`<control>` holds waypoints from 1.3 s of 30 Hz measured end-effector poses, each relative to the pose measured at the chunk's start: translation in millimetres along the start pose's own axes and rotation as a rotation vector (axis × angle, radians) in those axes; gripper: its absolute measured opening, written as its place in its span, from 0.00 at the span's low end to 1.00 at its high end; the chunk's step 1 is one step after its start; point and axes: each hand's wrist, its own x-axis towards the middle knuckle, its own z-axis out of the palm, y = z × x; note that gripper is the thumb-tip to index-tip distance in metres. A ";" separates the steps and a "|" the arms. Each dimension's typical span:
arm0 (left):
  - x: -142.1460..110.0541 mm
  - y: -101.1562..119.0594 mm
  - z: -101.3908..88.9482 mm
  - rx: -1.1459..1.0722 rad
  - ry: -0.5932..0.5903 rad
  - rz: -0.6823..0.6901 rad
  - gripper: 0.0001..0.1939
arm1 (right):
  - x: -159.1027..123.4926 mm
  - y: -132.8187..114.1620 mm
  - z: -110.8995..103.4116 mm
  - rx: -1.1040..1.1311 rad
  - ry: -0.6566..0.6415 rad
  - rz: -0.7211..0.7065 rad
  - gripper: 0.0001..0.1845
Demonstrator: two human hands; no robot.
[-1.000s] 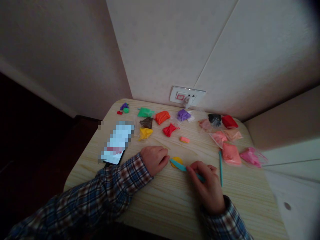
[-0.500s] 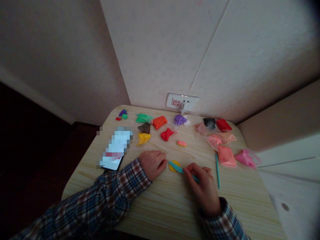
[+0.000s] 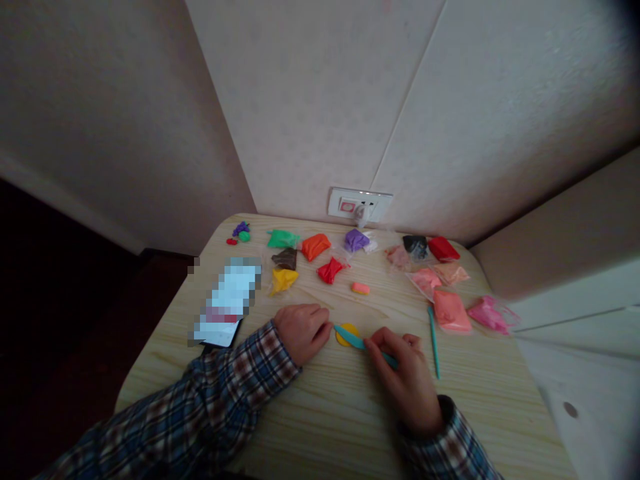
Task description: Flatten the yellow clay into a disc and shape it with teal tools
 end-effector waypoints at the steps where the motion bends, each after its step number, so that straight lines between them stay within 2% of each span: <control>1: 0.1 0.1 0.1 0.001 -0.002 0.001 0.10 | 0.1 -0.1 0.1 -0.002 -0.006 0.004 0.15; 23: 0.1 -0.3 2.3 0.003 0.005 -0.010 0.09 | 1.3 0.6 2.8 0.017 0.046 -0.026 0.14; 39: -0.8 -0.7 3.4 0.020 0.001 -0.006 0.09 | -0.4 3.5 3.5 0.070 0.058 0.063 0.14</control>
